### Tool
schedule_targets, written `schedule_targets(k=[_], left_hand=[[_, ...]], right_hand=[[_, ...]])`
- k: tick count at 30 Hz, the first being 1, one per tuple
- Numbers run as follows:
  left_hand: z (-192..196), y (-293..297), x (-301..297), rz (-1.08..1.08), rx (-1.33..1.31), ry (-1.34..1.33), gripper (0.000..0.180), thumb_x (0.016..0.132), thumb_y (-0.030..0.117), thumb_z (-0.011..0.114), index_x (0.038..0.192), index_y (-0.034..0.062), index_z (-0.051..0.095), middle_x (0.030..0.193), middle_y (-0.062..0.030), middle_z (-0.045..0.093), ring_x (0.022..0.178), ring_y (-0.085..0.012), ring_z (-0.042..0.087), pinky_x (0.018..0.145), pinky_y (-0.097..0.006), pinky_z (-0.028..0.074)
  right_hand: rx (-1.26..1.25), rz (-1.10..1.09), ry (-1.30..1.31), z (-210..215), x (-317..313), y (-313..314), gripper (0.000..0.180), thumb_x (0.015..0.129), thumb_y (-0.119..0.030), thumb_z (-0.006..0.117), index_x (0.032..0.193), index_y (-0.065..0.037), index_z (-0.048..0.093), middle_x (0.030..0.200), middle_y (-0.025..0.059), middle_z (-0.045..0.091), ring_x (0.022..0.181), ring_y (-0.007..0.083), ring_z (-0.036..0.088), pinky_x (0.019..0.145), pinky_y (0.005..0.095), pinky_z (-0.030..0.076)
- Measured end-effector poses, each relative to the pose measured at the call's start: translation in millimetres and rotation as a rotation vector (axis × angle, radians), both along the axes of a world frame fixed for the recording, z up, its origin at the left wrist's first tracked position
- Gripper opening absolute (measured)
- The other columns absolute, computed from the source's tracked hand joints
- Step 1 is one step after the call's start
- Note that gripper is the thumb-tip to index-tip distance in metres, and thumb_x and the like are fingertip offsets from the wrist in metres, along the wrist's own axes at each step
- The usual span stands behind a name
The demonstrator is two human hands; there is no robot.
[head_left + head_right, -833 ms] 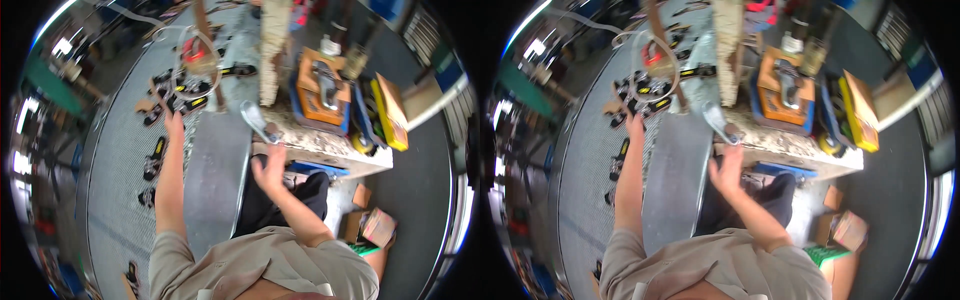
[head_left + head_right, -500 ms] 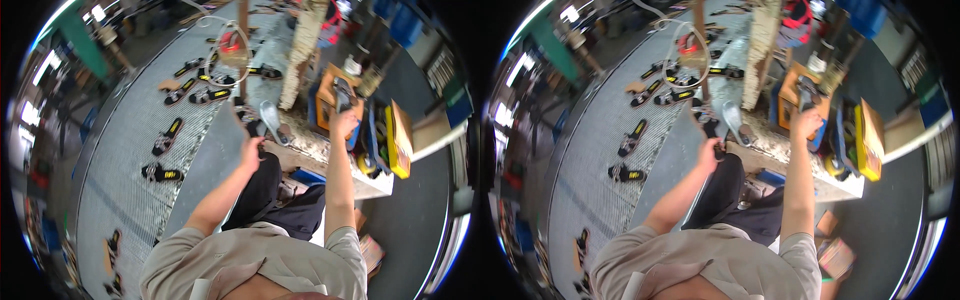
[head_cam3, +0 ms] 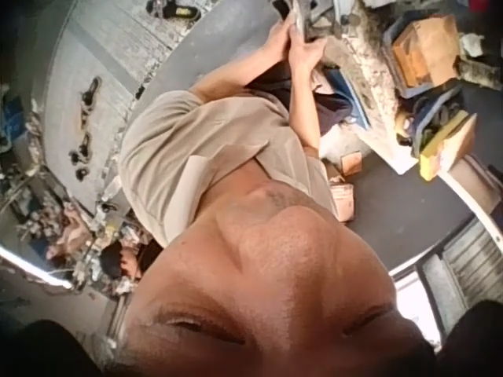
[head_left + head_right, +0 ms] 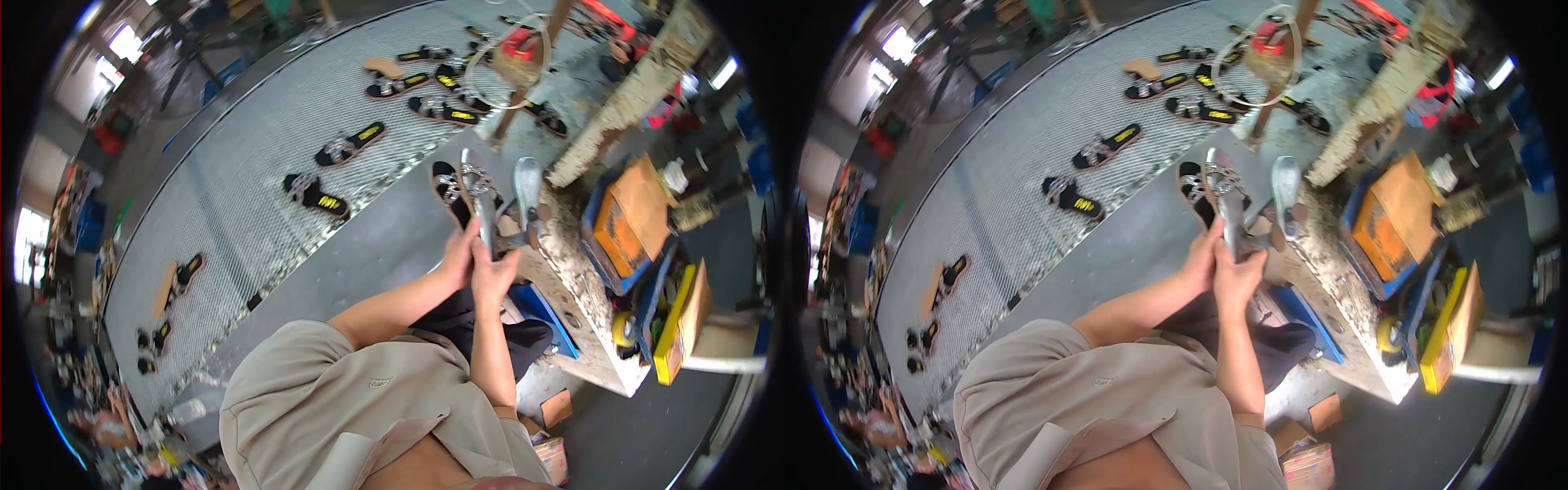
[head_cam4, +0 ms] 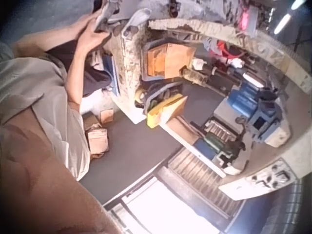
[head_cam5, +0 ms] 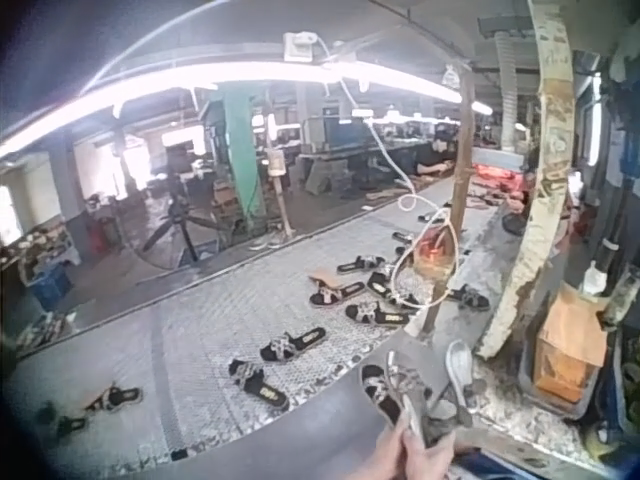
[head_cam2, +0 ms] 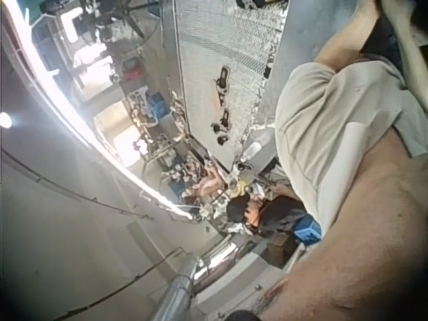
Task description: Assembling shoe components, specifically sandals, by attaching uppers to soles and inspecting items on a conveyor.
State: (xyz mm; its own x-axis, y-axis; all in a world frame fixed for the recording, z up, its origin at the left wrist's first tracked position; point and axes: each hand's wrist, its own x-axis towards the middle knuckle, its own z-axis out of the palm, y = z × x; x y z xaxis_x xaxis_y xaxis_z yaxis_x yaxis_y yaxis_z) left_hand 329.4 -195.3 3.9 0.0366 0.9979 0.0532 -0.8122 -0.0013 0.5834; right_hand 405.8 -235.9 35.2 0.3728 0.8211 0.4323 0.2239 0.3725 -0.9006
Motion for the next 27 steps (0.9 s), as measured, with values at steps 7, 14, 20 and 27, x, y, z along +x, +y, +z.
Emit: schedule_targets(k=[7, 14, 20, 27], left_hand=[[0.4, -63.7, -244.4, 0.653, 0.03, -0.19, 0.043, 0.11, 0.045, 0.058, 0.134, 0.0097, 0.061, 0.121, -0.0059, 0.07, 0.112, -0.0237, 0.069, 0.098, -0.045, 0.057], [-76.7, -141.0, -380.2, 1.418, -0.396, -0.121, 0.078, 0.101, 0.077, 0.046, 0.118, 0.0021, 0.058, 0.102, -0.0101, 0.067, 0.084, -0.0258, 0.067, 0.071, -0.04, 0.056], [-31.6, -73.6, -169.5, 0.667, -0.361, -0.06, 0.067, 0.111, 0.063, 0.032, 0.145, 0.0091, 0.055, 0.127, -0.0116, 0.07, 0.119, -0.0291, 0.068, 0.105, -0.046, 0.054], [-26.7, -26.5, -64.2, 0.21, 0.039, 0.214, 0.065, 0.112, 0.061, 0.036, 0.141, 0.006, 0.055, 0.129, -0.0106, 0.068, 0.116, -0.0246, 0.068, 0.103, -0.042, 0.055]], right_hand=[[-0.182, 0.649, -0.101, -7.7, -79.0, -55.1, 0.059, 0.085, -0.028, 0.086, 0.124, 0.005, 0.058, 0.111, 0.0164, 0.071, 0.1, 0.0242, 0.068, 0.092, 0.0372, 0.053], [-0.258, 0.796, -0.283, -39.7, -79.7, -80.6, 0.061, 0.083, -0.029, 0.087, 0.124, 0.004, 0.057, 0.111, 0.0196, 0.074, 0.102, 0.0289, 0.073, 0.09, 0.0417, 0.056], [-0.242, 0.591, -0.251, -40.5, -52.3, -74.2, 0.064, 0.083, -0.027, 0.088, 0.129, 0.004, 0.057, 0.114, 0.0212, 0.074, 0.104, 0.0329, 0.074, 0.093, 0.0415, 0.056], [-0.067, 0.223, -0.173, -23.2, -38.2, -20.6, 0.067, 0.083, -0.029, 0.088, 0.127, 0.007, 0.053, 0.117, 0.0293, 0.071, 0.109, 0.0428, 0.071, 0.096, 0.0457, 0.055]])
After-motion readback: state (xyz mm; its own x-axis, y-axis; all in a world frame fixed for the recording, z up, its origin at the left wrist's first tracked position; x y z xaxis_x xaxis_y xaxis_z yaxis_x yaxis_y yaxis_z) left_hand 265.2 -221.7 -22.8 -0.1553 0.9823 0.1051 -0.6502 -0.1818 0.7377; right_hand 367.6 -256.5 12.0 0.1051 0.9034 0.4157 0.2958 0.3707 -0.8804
